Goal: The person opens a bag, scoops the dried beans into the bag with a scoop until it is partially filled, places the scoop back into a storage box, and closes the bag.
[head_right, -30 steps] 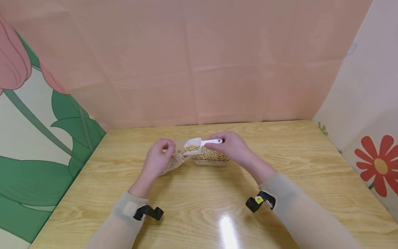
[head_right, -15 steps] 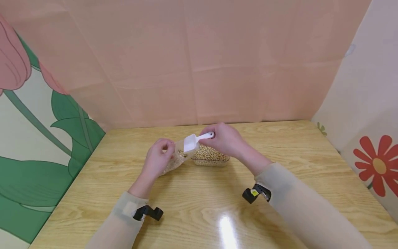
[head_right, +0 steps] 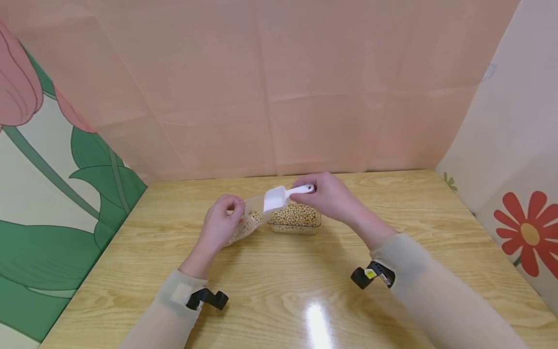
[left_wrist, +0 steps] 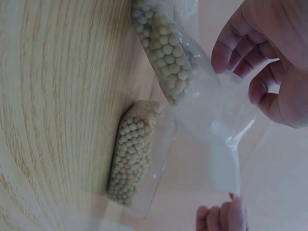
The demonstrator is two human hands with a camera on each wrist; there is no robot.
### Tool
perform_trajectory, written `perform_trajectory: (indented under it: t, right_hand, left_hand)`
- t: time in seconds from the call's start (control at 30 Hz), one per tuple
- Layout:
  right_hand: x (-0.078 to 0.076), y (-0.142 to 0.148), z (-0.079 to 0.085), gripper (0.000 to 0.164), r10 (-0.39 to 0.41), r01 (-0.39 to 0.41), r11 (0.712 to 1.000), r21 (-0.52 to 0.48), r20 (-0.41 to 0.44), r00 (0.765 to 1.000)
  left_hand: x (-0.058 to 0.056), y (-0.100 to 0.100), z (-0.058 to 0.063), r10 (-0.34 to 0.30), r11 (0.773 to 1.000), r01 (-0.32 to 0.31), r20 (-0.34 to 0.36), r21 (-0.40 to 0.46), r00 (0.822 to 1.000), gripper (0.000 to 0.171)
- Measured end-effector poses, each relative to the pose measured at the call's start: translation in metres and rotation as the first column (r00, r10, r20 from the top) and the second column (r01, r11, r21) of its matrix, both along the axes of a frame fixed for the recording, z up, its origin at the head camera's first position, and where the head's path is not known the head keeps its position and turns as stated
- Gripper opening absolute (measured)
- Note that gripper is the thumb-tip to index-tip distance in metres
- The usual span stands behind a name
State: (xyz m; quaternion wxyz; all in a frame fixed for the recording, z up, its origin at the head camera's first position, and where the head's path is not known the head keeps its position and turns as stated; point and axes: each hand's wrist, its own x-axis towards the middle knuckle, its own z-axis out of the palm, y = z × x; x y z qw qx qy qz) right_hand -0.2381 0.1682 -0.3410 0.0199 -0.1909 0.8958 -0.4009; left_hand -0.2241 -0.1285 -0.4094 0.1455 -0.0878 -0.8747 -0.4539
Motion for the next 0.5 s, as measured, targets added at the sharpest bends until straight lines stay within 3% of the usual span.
perform_trajectory:
  t: [0.27, 0.5]
  right_hand:
    - [-0.002, 0.029, -0.007, 0.035, -0.070, 0.070, 0.998, 0.008, 0.007, 0.998]
    - [-0.003, 0.047, -0.011, 0.035, -0.081, 0.081, 0.995, 0.051, -0.018, 0.997]
  left_hand:
    - [-0.001, -0.001, -0.001, -0.002, 1.000, 0.002, -0.014, -0.012, 1.000, 0.021]
    - [-0.002, -0.001, -0.003, -0.008, 1.000, 0.008, 0.009, -0.009, 1.000, 0.022]
